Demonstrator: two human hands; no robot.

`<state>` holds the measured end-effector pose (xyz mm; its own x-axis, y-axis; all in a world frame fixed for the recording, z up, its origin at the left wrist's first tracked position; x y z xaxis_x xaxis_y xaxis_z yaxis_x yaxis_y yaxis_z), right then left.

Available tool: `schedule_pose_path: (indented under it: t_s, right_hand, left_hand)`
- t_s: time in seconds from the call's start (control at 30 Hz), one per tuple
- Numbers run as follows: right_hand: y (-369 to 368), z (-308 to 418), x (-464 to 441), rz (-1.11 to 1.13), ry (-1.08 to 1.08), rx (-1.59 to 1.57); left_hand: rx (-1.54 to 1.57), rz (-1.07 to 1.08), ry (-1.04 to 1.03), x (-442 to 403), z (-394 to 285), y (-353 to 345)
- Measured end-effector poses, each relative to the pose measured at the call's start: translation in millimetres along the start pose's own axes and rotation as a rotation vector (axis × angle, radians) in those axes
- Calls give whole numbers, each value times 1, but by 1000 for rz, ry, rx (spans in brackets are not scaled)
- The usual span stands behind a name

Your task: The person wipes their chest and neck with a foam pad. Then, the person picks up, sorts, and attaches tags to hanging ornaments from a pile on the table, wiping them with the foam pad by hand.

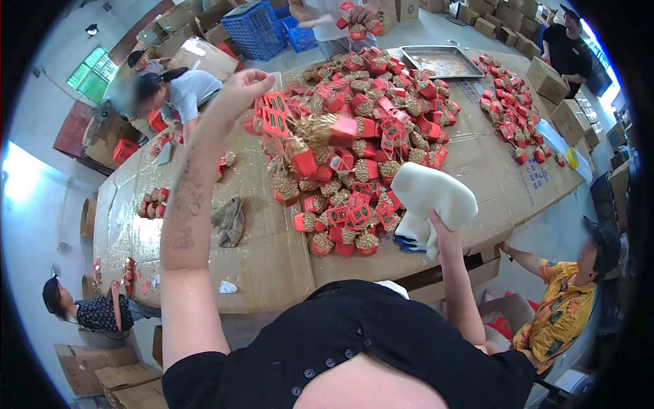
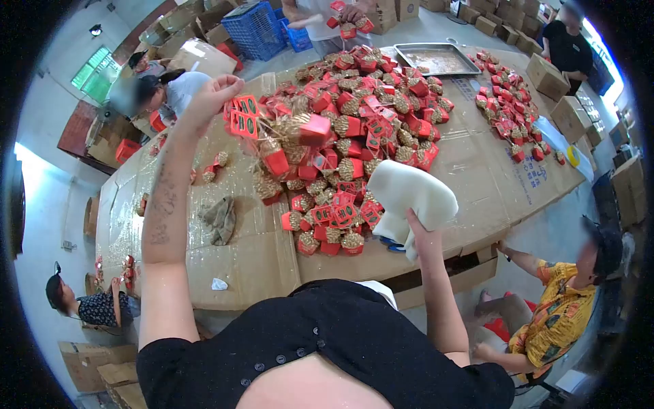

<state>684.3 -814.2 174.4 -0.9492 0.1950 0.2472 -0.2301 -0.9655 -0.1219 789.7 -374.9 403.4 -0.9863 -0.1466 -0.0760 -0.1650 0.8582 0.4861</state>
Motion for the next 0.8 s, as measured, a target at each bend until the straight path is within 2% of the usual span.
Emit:
schedule_pose_path:
  t_s: [0.03, 0.1, 0.17, 0.23, 0.27, 0.3, 0.4, 0.43, 0.5, 0.53, 0.57, 0.63, 0.73, 0.8]
  right_hand:
    - [-2, -3, 0, 2, -38, 41]
    - [-5, -6, 2, 3, -32, 7]
    - [-7, -4, 3, 1, -25, -23]
    - [-8, 0, 7, 21, 4, 34]
    - [-9, -3, 8, 22, -9, 33]
    - [-9, -4, 5, 19, -19, 36]
    - [-17, 4, 3, 42, 20, 46]
    - [-21, 8, 1, 55, 76, 32]
    - [-25, 6, -4, 63, 101, 24]
    - [-26, 4, -4, 69, 125, 19]
    - [-25, -2, -4, 76, 110, 28]
    - [-22, -12, -10, 96, 55, 49]
    - [-21, -20, -9, 103, 106, 20]
    - [-18, -28, -4, 86, 31, -16]
  left_hand:
    - [-11, -1, 3, 6, 7, -1]
    - [526, 32, 206, 23, 27, -8]
    - [603, -52, 245, 43, 36, -8]
    - [818, 87, 208, 65, 37, -11]
    - [898, 182, 253, 70, 39, -13]
    - [897, 179, 266, 74, 40, -13]
    - [535, 291, 199, 88, 46, -15]
    - [537, 286, 205, 90, 47, -17]
    - [-98, 350, -15, 99, 33, -31]
    - [-326, 305, 118, 107, 28, -37]
    - [-321, 306, 136, 107, 44, -37]
    - [-983, 164, -620, 96, 68, -36]
    - [-922, 134, -603, 96, 59, -27]
    - [-881, 130, -587, 102, 51, -20]
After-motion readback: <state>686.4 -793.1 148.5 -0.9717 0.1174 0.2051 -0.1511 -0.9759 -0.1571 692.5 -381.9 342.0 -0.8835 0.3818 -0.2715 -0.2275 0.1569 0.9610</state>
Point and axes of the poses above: each hand's wrist, its own x-axis away from the middle knuckle, its own y-axis out of the back of the hand, z = x × y, the point moved 3 cm from there along -x, towards the middle knuckle, and after that the axes turned 5 degrees about -z, right-handed, at the moved point
